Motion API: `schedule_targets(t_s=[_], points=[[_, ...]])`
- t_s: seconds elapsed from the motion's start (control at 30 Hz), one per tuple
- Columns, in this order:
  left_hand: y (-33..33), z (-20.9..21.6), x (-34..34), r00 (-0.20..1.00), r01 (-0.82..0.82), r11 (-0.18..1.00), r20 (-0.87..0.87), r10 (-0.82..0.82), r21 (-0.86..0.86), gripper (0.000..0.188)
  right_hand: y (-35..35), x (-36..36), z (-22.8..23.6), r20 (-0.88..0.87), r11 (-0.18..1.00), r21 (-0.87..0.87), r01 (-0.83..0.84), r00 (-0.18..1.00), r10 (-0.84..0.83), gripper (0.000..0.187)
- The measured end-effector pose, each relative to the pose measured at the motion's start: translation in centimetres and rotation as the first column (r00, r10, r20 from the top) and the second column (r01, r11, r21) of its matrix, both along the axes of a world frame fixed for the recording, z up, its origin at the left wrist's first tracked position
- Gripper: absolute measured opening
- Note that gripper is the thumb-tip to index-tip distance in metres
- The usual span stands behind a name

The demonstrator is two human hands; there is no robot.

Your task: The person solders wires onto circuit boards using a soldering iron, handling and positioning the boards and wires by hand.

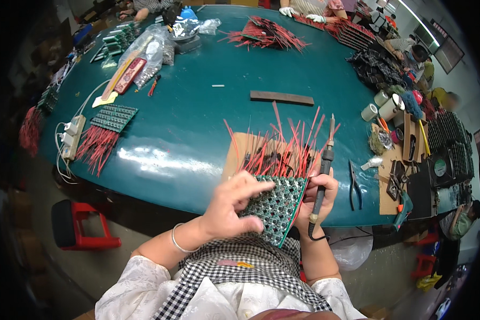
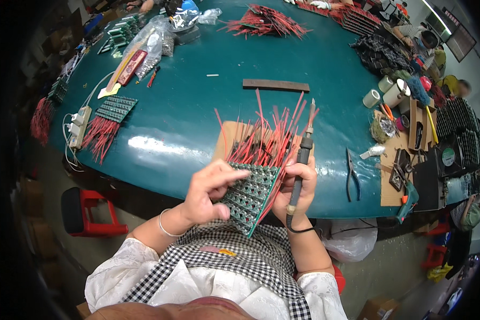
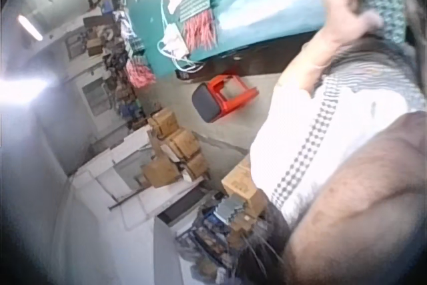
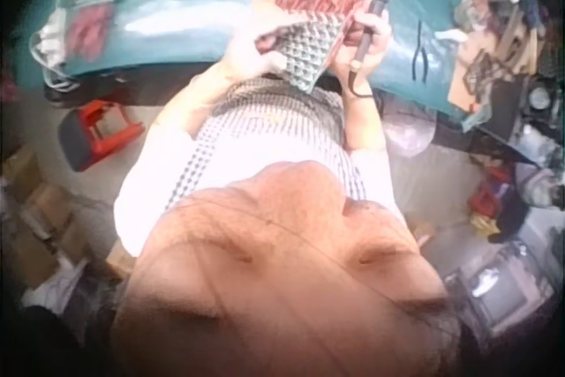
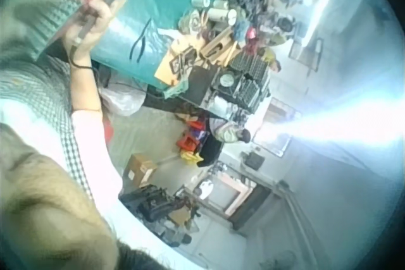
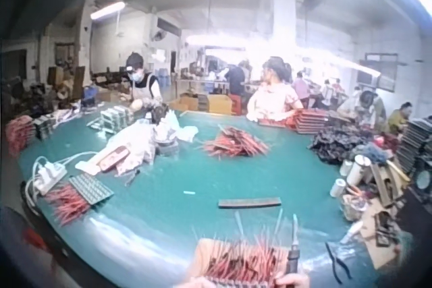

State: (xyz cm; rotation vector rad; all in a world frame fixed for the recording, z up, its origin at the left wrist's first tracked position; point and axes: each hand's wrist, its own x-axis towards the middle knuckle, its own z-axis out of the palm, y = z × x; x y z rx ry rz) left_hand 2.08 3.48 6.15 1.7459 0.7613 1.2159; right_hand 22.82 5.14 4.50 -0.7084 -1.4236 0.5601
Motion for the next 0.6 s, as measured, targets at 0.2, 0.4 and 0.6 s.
schedule_targets(t_s=[0.2, 0.4, 0.6], points=[[0.4, 0.3, 2.3, 0.970, -0.236, 0.971, 0.063, 0.233, 0.041, 0.037, 0.5, -0.1, -0.7, -0.036, 0.999, 0.032, 0.006, 0.999, -0.005, 0.056], [0.6, 0.3, 2.8, 0.977, -0.212, 0.973, 0.058, 0.207, 0.088, 0.033, -0.3, 0.0, -0.3, 0.004, 0.998, 0.015, 0.060, 0.998, -0.060, 0.048], [1.1, -0.2, 3.3, 0.979, -0.189, 0.966, 0.108, 0.172, 0.177, 0.027, -0.6, 0.4, -0.8, -0.013, 0.996, 0.005, 0.090, 0.996, -0.089, 0.041]])
